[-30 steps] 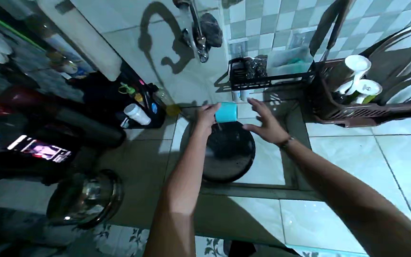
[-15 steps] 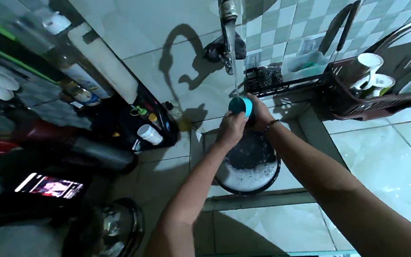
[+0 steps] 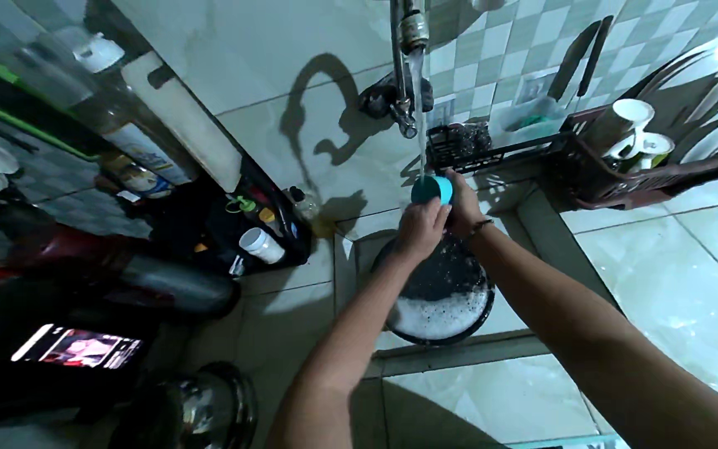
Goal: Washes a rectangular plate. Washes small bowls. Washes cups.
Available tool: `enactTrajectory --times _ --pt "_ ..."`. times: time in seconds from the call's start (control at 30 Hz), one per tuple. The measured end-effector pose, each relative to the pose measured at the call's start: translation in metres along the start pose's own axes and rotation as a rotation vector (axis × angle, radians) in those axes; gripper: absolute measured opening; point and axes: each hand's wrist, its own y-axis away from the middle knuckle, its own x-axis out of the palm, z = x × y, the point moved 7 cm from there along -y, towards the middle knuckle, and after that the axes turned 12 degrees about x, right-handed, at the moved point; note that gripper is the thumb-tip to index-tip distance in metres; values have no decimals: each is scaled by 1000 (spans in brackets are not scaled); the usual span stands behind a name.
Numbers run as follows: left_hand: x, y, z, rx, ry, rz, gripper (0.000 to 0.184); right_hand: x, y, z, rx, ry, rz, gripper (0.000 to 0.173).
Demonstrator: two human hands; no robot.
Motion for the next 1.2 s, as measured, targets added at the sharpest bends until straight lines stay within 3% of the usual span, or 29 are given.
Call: enactTrajectory --times 0.07,0.1,0.17,0.27,0.37,0.43,0.47,0.53,0.6,0.63,0.73,0.8,0.87,0.93,1.0,1.07,1.13,1.2 --pt "-5 3 1 253 -221 161 34 2 2 -12 231 -25 99 54" --pt "-10 1 4 238 -234 193 35 6 2 -16 287 9 137 58" --pt "-19 -5 13 -56 -66 151 38 10 4 -15 259 44 197 64" --pt "-19 -7 34 -563 322 -86 44 10 8 -15 49 58 347 65" --pt "-18 -8 40 -784 496 -203 40 6 21 -20 -182 234 433 80" --pt "-14 -5 41 -910 612 -293 37 3 26 -22 -315 397 318 98" --pt "-10 -4 38 -938 666 -340 38 1 24 -21 -356 404 254 94" --pt "-3 -5 23 -880 667 -356 50 1 10 -17 -337 258 198 74" --pt "-1 -7 8 -622 450 -241 55 1 1 -12 -213 113 185 57" --pt "0 -7 2 -440 297 -142 51 2 -2 -10 -165 60 200 55" --pt "4 -1 -2 185 -161 207 39 3 -3 -16 9 -55 299 77" --pt "2 -2 3 436 -397 421 39 8 1 -19 73 -86 371 81" --pt "0 -4 8 324 -470 582 37 11 2 -17 68 -52 375 80" --pt "1 -8 3 11 -257 555 38 17 3 -10 -16 -27 384 73" --pt "3 -9 1 -264 230 271 42 17 -1 -9 -85 0 348 66" --pt "5 -2 -6 -423 695 -13 44 11 -7 -13 -94 52 316 62" --pt "4 8 -14 -380 689 -55 40 8 -6 -10 -97 79 307 61" --pt "3 7 -12 -163 304 125 32 7 -1 -8 -62 42 325 65"
